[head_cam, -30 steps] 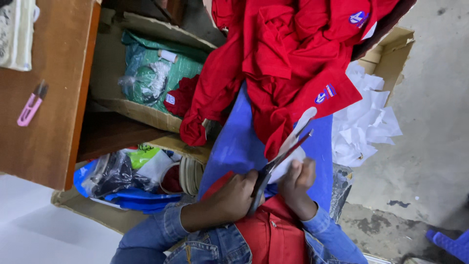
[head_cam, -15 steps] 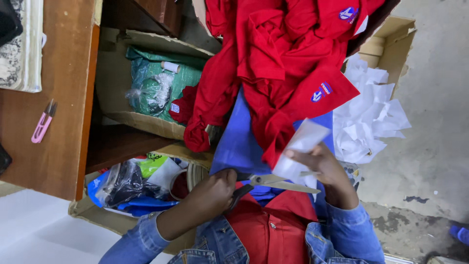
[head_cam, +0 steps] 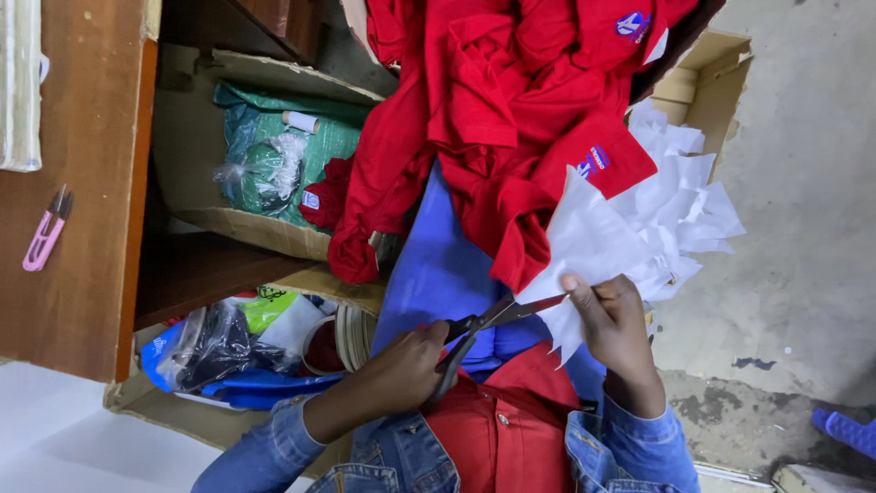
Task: The person sits on the floor and uses scissors to cut white paper or fabric pieces from a red garment. They repeatedly trim the white sections and place the cut pieces into a cardboard box.
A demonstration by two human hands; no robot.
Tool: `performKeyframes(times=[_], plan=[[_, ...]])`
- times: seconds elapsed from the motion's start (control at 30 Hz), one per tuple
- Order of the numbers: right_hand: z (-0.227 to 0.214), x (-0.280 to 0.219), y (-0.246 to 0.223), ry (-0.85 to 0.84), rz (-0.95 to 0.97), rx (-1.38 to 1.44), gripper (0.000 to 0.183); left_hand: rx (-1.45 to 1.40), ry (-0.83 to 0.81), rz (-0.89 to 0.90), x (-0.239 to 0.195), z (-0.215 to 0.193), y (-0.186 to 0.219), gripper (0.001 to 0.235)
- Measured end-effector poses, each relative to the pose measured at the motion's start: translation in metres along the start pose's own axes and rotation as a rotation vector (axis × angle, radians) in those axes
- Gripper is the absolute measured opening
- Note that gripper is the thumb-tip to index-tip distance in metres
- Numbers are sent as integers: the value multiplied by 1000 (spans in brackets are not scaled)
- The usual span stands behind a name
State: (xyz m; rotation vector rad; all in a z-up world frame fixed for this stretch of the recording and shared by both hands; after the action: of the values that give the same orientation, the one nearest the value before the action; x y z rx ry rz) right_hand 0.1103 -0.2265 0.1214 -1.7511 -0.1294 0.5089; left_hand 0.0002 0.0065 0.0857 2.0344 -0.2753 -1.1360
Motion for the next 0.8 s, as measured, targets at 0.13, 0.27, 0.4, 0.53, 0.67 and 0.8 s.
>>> performKeyframes(times=[0.13, 0.27, 0.4, 0.53, 0.67, 0.8], plan=[[5, -4, 0, -47, -79, -204, 57, 37, 24, 7, -1, -2, 4, 23], [4, -12, 15, -29, -28, -270, 65, 25, 50, -42, 10, 14, -16, 32], [23, -15, 7, -96, -160, -308, 58, -84, -13, -94, 6, -5, 19, 31], [28, -23, 10, -40, -105, -305, 55, -71, -9, -113, 12, -2, 17, 30], [36, -27, 32, -61, -78, -181, 29, -24, 90, 20, 17, 2, 10, 29], [28, -28, 75, 69, 74, 53, 33, -25, 24, -12, 22, 6, -6, 22]])
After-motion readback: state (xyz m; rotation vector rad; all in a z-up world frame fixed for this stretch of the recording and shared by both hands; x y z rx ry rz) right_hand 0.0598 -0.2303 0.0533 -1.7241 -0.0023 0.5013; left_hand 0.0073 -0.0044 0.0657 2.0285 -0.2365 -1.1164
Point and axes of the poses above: each hand's wrist, its own x-axis towards the middle knuckle, its own z-axis out of the palm, y = z × x, the point moved 8 cm from there along x, towards the middle knuckle, and after that the axes turned 11 degrees about -y, right-handed, at the moved point
